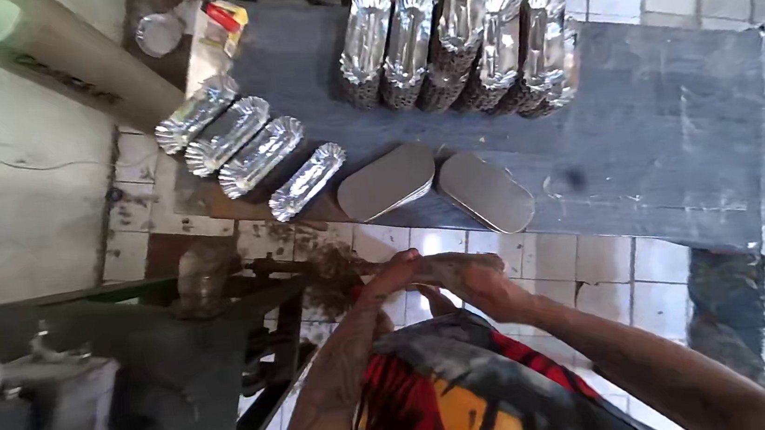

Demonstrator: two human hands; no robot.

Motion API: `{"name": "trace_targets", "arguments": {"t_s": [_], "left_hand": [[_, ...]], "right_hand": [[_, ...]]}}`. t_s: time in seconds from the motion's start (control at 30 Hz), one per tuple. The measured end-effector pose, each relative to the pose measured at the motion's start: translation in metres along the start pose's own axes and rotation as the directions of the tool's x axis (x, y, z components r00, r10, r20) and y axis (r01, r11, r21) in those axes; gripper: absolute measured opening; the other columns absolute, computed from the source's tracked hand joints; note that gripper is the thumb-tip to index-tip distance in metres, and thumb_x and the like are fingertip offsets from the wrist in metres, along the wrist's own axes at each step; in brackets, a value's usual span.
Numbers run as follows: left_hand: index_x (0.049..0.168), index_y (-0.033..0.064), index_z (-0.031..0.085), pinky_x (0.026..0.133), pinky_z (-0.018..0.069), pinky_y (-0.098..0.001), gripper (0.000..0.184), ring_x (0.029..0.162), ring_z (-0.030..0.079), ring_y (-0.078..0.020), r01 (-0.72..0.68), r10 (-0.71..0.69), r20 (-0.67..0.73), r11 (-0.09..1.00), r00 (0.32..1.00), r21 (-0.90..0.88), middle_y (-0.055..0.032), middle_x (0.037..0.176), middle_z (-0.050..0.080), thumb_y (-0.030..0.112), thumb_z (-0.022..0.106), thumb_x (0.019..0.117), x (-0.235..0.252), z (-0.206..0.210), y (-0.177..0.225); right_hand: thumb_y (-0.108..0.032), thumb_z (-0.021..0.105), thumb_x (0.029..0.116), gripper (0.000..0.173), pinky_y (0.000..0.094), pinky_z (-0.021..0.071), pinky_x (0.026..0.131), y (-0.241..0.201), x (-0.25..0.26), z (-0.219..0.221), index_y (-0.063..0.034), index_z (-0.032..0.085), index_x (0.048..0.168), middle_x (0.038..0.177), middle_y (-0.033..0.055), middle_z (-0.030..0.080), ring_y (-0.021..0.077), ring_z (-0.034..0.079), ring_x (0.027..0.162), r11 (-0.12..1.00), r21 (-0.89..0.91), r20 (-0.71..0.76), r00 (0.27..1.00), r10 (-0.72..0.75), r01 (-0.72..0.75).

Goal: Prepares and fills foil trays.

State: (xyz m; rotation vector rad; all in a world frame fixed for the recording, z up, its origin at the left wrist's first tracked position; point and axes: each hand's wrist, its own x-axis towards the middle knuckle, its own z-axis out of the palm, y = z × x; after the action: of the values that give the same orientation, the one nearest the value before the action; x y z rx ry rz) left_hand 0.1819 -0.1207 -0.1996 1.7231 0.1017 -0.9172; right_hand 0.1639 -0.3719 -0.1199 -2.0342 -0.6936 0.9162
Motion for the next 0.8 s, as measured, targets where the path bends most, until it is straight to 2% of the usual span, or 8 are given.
{"name": "trace_targets", "arguments": {"t_s": [0.1, 0.2, 0.33, 0.47, 0.57, 0.67, 0.73, 0.8], "left_hand": [[0.138, 0.0066, 0.059, 0.103, 0.0454, -0.0631, 0.047, 0.125, 0.06, -0.0378, 0.123, -0.16, 0.059, 0.906, 0.985, 0.406, -0.0214, 0.133, 0.064, 0.039, 0.043, 0.1079, 0.068, 0.027, -0.02], [0.137, 0.0054, 0.062, 0.111, 0.0299, -0.0698, 0.061, 0.138, 0.05, -0.038, 0.261, -0.326, 0.074, 0.856, 0.942, 0.447, -0.0202, 0.143, 0.058, 0.049, 0.031, 0.1086, 0.079, 0.031, 0.008], [0.128, -0.0019, 0.065, 0.106, 0.04, -0.0662, 0.064, 0.131, 0.056, -0.0409, 0.239, -0.299, 0.092, 0.882, 0.95, 0.405, -0.0256, 0.135, 0.061, 0.047, 0.027, 0.11, 0.028, 0.007, 0.027], [0.124, -0.0042, 0.066, 0.104, 0.0441, -0.0596, 0.055, 0.119, 0.062, -0.0373, 0.019, 0.014, -0.209, 0.988, 0.978, 0.156, -0.0256, 0.123, 0.067, 0.04, 0.036, 0.1106, -0.089, -0.056, 0.056], [0.138, 0.0007, 0.056, 0.099, 0.0534, -0.0386, 0.049, 0.108, 0.065, -0.0161, -0.356, 0.246, -0.539, 0.928, 0.806, -0.109, -0.0142, 0.121, 0.068, 0.037, 0.038, 0.1105, -0.202, -0.101, 0.067], [0.131, 0.0088, 0.057, 0.089, 0.0554, -0.0265, 0.036, 0.101, 0.064, -0.0031, -0.498, 0.035, -0.826, 0.811, 0.563, -0.305, 0.0004, 0.113, 0.068, 0.025, 0.031, 0.1121, -0.282, -0.151, 0.09], [0.136, 0.0021, 0.051, 0.098, 0.0511, -0.0294, 0.036, 0.111, 0.06, -0.007, -0.532, 0.072, -0.941, 0.838, 0.329, -0.123, -0.0055, 0.122, 0.063, 0.014, 0.028, 0.1115, -0.301, -0.171, 0.077], [0.139, -0.0046, 0.051, 0.104, 0.0496, -0.0396, 0.048, 0.119, 0.06, -0.0194, -0.378, 0.197, -0.94, 0.922, 0.277, 0.082, -0.0182, 0.128, 0.063, 0.026, 0.026, 0.1129, -0.305, -0.166, 0.029]], "right_hand": [[-0.002, 0.058, 0.097, 0.04, 0.0617, 0.047, 0.105, 0.03, -0.047, 0.032, -0.0029, 0.06, 0.137, 0.14, 0.0244, 0.058, 0.0432, 0.055, 0.131, 0.929, -0.265, 0.296, 0.895, 0.333, -0.258], [-0.016, 0.048, 0.1079, 0.036, 0.0578, 0.0422, 0.111, 0.047, -0.059, 0.062, -0.0008, 0.06, 0.138, 0.139, 0.0257, 0.059, 0.0436, 0.053, 0.134, 0.836, -0.248, 0.353, 0.758, 0.549, -0.49], [-0.02, 0.04, 0.1116, 0.042, 0.0547, 0.0358, 0.117, 0.023, -0.042, 0.07, 0.0035, 0.054, 0.143, 0.145, 0.0284, 0.054, 0.0435, 0.049, 0.139, 0.78, -0.286, 0.44, 0.647, 0.623, -0.557], [-0.015, 0.048, 0.1069, 0.036, 0.0504, 0.041, 0.115, 0.013, -0.053, 0.064, 0.0032, 0.062, 0.135, 0.136, 0.0259, 0.062, 0.04, 0.057, 0.13, 0.919, -0.21, 0.395, 0.831, 0.391, -0.333], [-0.016, 0.056, 0.1022, 0.031, 0.0524, 0.0524, 0.102, 0.044, -0.04, 0.069, 0.0009, 0.07, 0.123, 0.119, 0.0236, 0.072, 0.0384, 0.069, 0.112, 0.986, -0.164, 0.34, 0.938, 0.069, -0.013], [-0.008, 0.065, 0.0963, 0.029, 0.0494, 0.0518, 0.104, 0.019, -0.018, 0.066, 0.0024, 0.07, 0.123, 0.12, 0.0236, 0.07, 0.0356, 0.068, 0.113, 0.99, -0.144, 0.336, 0.94, 0.056, -0.008], [-0.01, 0.067, 0.0937, 0.03, 0.0492, 0.0537, 0.101, -0.005, 0.005, 0.074, 0.0031, 0.071, 0.12, 0.116, 0.0231, 0.071, 0.0342, 0.069, 0.109, 0.99, -0.138, 0.258, 0.966, 0.018, 0.018], [-0.012, 0.067, 0.0928, 0.03, 0.0489, 0.0552, 0.097, -0.034, 0.033, 0.087, 0.003, 0.071, 0.119, 0.114, 0.0215, 0.072, 0.0322, 0.07, 0.106, 0.993, -0.106, 0.188, 0.981, -0.039, 0.06]]}}
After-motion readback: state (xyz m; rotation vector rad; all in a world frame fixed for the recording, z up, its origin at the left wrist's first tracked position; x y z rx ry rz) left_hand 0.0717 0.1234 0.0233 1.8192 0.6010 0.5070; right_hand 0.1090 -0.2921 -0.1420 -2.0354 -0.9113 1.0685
